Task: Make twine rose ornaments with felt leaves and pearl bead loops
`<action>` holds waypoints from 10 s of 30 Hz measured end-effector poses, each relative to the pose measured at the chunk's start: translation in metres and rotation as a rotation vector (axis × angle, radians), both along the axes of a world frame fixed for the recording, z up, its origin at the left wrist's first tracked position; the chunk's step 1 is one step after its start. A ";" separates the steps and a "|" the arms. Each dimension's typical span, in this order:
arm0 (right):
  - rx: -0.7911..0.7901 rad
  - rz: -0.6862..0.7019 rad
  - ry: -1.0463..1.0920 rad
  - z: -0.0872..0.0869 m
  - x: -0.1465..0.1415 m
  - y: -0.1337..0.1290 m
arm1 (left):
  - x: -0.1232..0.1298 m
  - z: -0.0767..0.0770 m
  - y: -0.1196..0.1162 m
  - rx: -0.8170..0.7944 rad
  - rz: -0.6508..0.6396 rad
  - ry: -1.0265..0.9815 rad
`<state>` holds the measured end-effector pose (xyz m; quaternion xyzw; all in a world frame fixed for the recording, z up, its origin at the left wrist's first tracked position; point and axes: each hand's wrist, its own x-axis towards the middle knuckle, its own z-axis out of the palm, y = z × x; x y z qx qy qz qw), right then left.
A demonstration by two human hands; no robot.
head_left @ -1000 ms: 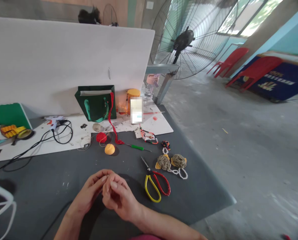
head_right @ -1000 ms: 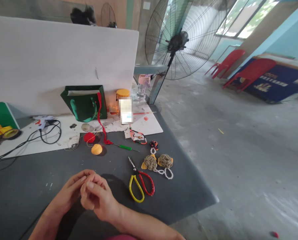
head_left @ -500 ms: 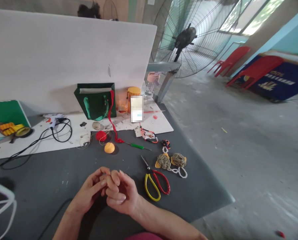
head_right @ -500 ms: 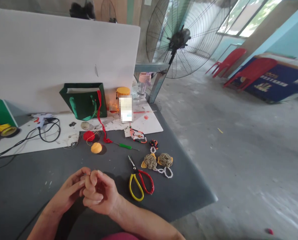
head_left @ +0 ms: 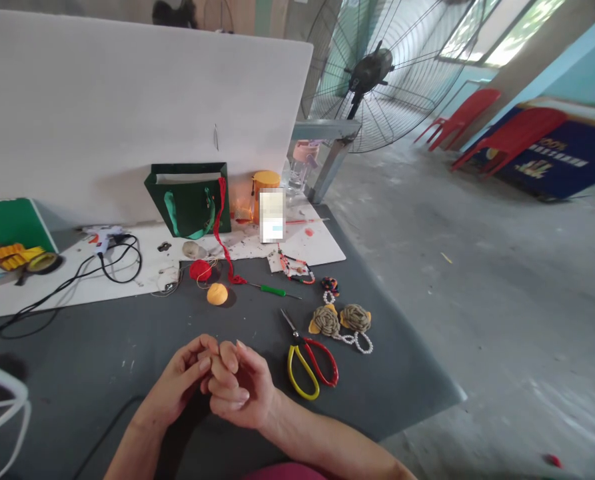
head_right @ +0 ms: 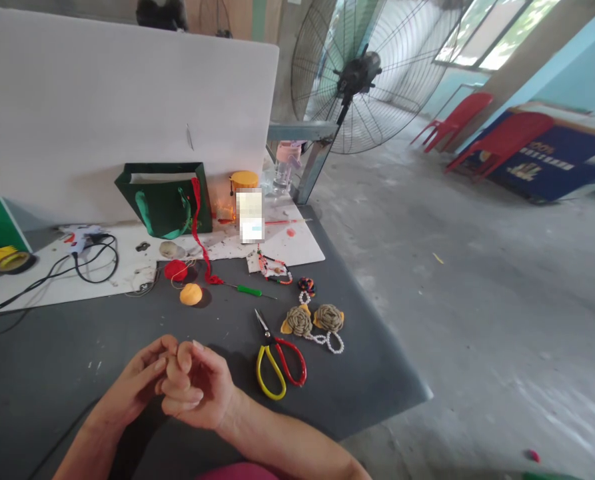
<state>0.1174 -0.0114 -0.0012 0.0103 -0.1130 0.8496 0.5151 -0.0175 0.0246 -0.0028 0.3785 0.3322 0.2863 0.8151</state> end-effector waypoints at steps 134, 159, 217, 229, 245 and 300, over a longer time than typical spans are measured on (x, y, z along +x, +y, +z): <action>0.038 0.063 0.192 -0.003 -0.002 0.000 | -0.001 -0.002 -0.003 0.081 -0.073 -0.108; 0.024 0.068 0.196 -0.002 -0.002 -0.001 | -0.003 -0.007 -0.002 0.084 -0.074 -0.071; -0.169 -1.110 -2.082 -0.019 0.164 0.175 | 0.020 0.005 -0.010 0.299 -0.040 0.129; -0.263 -1.089 -2.205 -0.040 0.136 0.220 | 0.021 -0.007 -0.009 0.308 -0.029 0.127; 0.142 -1.272 -2.125 0.003 0.060 0.167 | 0.034 0.035 0.087 0.278 0.604 0.107; 0.629 -0.948 -1.869 -0.035 0.038 0.014 | -0.070 -0.040 0.320 0.428 0.997 -0.027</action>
